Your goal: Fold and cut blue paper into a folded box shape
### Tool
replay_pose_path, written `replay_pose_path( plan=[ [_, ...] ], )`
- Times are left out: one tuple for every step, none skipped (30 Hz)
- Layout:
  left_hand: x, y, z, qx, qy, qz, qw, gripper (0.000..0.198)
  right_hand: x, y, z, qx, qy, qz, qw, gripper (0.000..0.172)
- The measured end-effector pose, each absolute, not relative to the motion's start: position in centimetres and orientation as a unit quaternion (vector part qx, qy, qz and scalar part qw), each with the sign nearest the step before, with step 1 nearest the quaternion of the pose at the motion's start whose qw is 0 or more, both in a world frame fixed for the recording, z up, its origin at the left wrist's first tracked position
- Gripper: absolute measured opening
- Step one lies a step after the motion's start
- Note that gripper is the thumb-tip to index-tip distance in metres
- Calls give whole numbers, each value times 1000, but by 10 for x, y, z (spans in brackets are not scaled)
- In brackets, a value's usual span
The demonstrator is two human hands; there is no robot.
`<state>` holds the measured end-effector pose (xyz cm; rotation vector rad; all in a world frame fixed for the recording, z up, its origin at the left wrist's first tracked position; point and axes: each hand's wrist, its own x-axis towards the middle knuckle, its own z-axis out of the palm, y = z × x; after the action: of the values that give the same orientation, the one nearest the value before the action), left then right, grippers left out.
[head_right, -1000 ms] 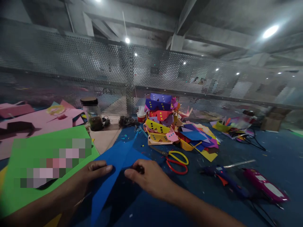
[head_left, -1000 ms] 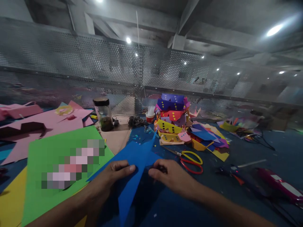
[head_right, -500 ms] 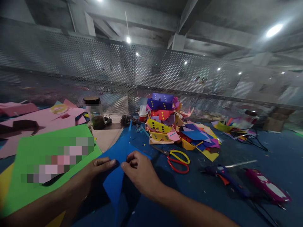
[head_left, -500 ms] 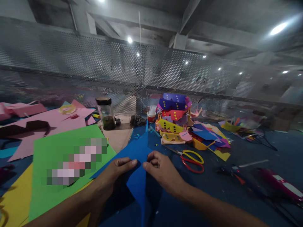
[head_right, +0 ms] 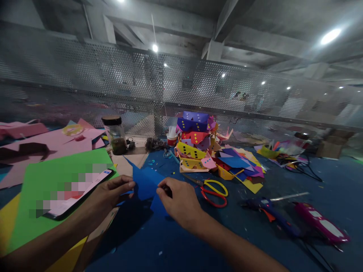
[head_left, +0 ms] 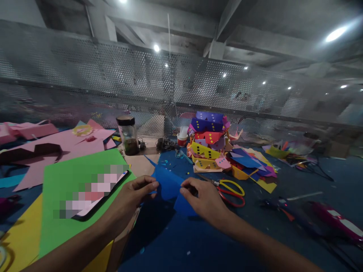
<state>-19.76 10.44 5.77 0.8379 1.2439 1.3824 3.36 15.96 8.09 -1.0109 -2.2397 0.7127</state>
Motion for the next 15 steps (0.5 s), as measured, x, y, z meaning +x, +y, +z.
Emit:
replay_pose_path(
  plan=[
    [-198,104,58,354,521,573,524,35,34,160,81,-375,-841,265,286,14],
    [-198,104,58,356,523,569,526,35,34,161,80,-372,-843,261,287,14],
    [-198,104,58,358,524,566,526,34,34,162,80,-368,-846,255,289,13],
    [-198,104,59,360,524,565,526,34,35,163,80,-365,-849,247,292,12],
    [-198,104,59,361,523,567,525,33,35,165,79,-362,-851,240,295,11],
    [-198,104,59,363,521,568,524,33,35,166,79,-361,-853,234,296,10],
    [-198,103,59,364,518,571,523,32,35,166,79,-361,-855,229,295,10],
    [-198,103,60,365,515,573,522,32,34,167,78,-361,-855,227,294,10],
    [-198,102,60,365,514,575,522,32,34,167,78,-362,-855,226,293,10],
    [-198,102,61,367,513,575,521,32,34,167,77,-362,-855,226,294,9],
    [-197,102,61,371,513,572,521,32,35,167,77,-362,-855,227,295,9],
    [-197,102,61,377,514,567,522,32,35,166,76,-361,-854,230,296,8],
    [-197,102,60,383,515,562,522,33,35,166,76,-359,-854,233,297,8],
    [-198,102,60,390,517,556,521,33,35,167,75,-358,-854,235,297,8],
    [-198,103,59,397,519,551,519,33,36,167,74,-357,-853,237,297,8]
  ],
)
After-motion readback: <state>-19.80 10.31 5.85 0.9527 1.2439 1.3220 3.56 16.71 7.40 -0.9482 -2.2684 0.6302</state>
